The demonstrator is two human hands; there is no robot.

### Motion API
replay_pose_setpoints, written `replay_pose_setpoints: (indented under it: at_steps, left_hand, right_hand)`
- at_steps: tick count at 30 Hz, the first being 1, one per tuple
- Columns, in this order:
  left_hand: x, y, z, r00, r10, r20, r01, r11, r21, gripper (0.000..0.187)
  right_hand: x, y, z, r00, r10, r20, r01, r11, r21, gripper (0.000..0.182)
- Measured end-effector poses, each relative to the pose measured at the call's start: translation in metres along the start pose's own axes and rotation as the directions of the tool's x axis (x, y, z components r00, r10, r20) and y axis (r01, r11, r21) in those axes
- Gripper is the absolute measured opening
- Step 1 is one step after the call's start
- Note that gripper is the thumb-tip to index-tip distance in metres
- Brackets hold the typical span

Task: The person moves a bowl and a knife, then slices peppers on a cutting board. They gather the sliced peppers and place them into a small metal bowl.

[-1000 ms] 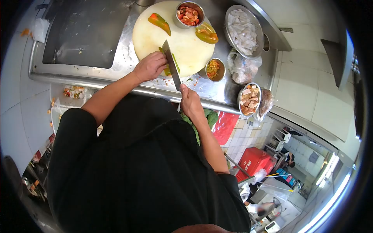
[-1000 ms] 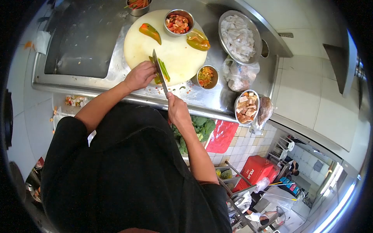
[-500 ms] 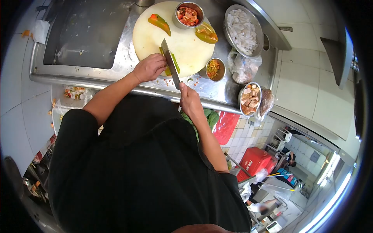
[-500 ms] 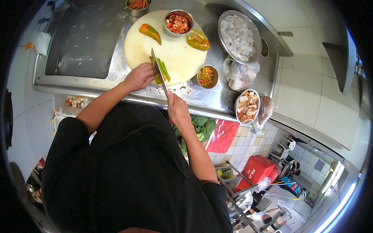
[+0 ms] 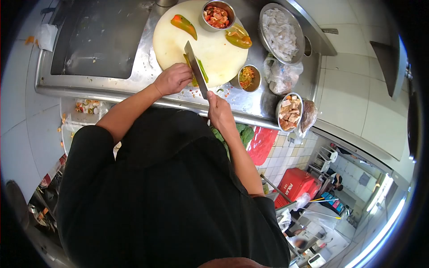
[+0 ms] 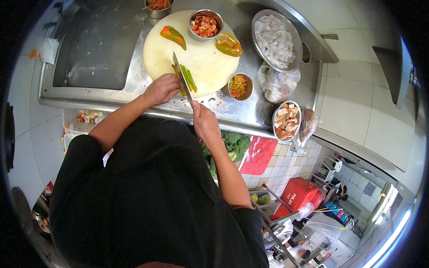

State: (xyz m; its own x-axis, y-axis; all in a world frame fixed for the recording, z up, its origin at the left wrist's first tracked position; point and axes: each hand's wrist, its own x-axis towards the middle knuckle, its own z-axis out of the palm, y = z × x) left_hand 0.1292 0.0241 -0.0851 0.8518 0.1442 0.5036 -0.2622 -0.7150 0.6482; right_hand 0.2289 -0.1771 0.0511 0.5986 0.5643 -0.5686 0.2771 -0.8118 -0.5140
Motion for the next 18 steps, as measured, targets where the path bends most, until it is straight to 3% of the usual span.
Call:
replay_pose_setpoints:
  at_steps: [12, 15, 18]
  left_hand:
    - [-0.003, 0.000, 0.005, 0.998, -0.063, -0.003, 0.063, 0.998, -0.031, 0.012]
    - [-0.004, 0.000, 0.002, 0.998, -0.058, -0.001, 0.058, 0.998, -0.016, 0.012]
    - [-0.004, 0.003, 0.004, 0.997, -0.068, -0.022, 0.068, 0.998, -0.013, 0.011]
  right_hand:
    - [0.013, 0.013, 0.016, 0.992, -0.083, -0.091, 0.082, 0.997, -0.015, 0.060]
    - [-0.007, -0.015, -0.008, 0.991, 0.112, 0.077, -0.118, 0.989, 0.089, 0.061]
    - [-0.005, 0.013, 0.008, 0.999, 0.020, 0.034, -0.020, 1.000, 0.015, 0.061]
